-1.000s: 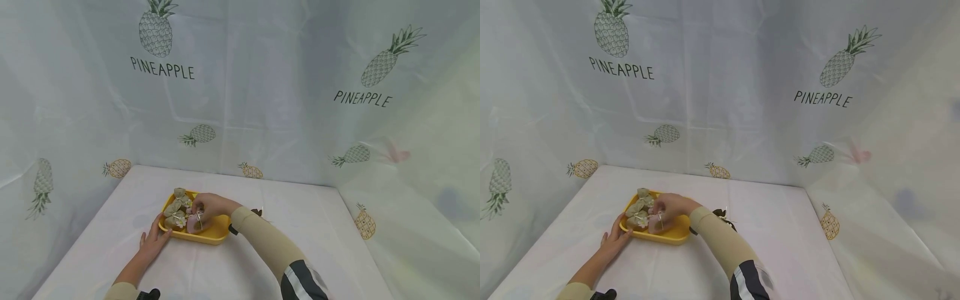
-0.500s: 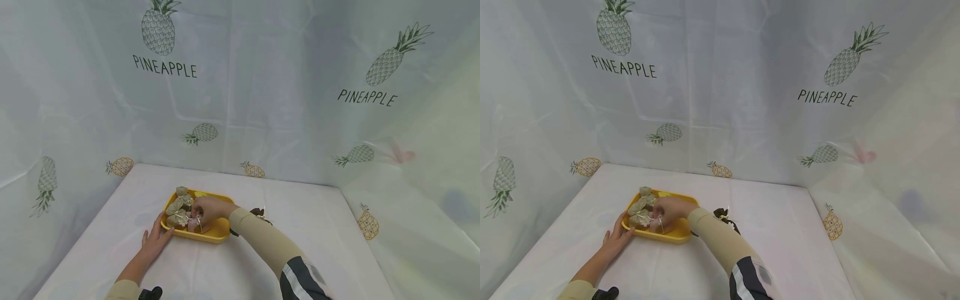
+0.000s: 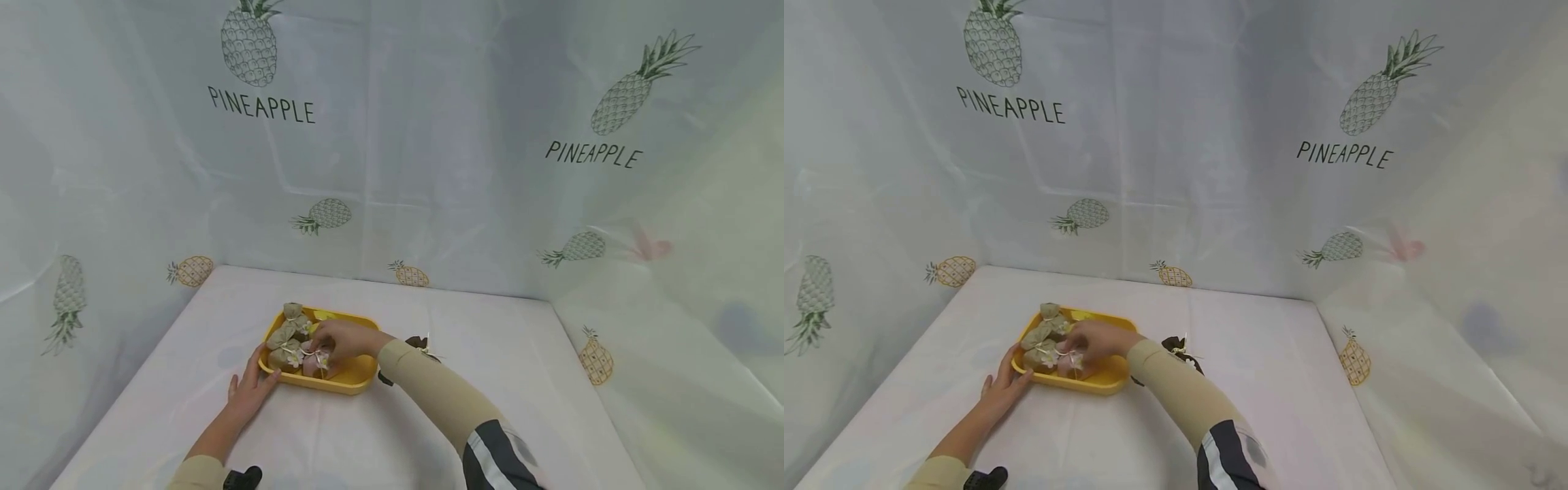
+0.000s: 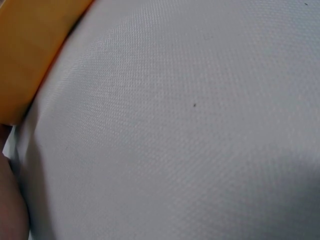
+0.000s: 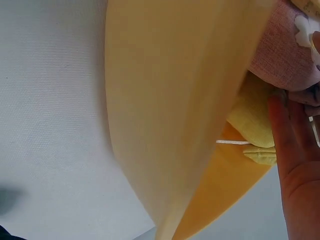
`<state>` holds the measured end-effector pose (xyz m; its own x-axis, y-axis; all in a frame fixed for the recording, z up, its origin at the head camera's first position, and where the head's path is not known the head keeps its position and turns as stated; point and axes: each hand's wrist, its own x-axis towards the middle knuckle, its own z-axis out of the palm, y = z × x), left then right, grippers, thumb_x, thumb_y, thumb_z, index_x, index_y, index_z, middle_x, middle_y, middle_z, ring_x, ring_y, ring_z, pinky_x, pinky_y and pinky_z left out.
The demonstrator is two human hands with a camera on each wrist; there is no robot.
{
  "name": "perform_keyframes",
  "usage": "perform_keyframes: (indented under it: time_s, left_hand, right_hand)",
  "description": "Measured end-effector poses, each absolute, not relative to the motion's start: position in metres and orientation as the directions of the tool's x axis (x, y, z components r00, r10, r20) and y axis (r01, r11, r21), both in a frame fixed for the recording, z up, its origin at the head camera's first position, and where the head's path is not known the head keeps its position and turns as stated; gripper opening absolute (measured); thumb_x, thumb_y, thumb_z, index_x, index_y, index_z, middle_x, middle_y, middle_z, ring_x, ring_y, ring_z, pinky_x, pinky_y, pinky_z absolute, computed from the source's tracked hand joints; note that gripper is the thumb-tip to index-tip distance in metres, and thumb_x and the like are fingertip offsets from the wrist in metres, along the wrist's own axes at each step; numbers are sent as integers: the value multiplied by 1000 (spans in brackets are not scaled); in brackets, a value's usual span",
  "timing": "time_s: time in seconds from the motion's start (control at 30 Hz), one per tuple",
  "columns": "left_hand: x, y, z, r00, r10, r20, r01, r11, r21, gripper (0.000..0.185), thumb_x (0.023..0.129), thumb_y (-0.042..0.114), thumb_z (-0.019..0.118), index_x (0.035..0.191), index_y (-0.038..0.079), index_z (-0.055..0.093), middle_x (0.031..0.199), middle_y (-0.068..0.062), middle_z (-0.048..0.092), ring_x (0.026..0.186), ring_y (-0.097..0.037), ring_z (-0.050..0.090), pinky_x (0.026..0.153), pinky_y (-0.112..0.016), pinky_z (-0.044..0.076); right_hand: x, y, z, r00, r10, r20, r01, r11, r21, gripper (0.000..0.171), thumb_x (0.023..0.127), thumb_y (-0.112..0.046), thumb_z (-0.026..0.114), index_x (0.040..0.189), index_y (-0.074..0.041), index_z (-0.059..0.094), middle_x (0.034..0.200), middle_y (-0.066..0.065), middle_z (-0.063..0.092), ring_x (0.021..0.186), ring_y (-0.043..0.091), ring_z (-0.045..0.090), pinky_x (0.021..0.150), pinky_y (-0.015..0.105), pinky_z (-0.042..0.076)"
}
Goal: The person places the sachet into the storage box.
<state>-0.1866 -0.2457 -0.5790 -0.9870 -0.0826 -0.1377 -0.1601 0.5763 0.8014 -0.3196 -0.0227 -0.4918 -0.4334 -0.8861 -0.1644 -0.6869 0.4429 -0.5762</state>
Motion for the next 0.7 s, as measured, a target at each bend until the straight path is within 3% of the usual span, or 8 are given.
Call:
perform_keyframes:
  time_s: [0.4, 0.57, 0.7]
  left_hand:
    - [-185, -246, -579, -990, -74, -119, -140, 577, 805, 81, 101, 46, 46, 155, 9, -2, 158, -29, 5, 143, -50, 3, 106, -67, -16]
    - [-185, -245, -577, -989, -67, -133, -147, 579, 802, 83, 101, 47, 45, 155, 9, -5, 158, -28, 2, 143, -49, 2, 106, -66, -17]
    - [-185, -244, -575, -985, -66, -161, -169, 581, 796, 85, 101, 49, 44, 155, 9, -8, 159, -26, -1, 143, -48, 0, 106, -64, -19]
  right_hand:
    - [-311, 3, -477, -484, -861, -154, -697, 486, -528, 47, 76, -27, 85, 120, -19, 70, 139, -2, 51, 130, 12, 44, 108, 23, 33]
    - [-314, 21, -475, -503, -851, -152, -701, 504, -504, 40, 83, -19, 80, 121, -20, 69, 140, -2, 51, 133, 15, 42, 110, 28, 32]
    - [-317, 36, -475, -532, -831, -162, -678, 532, -507, 41, 82, -11, 79, 121, -18, 69, 141, -2, 50, 135, 16, 40, 111, 31, 32]
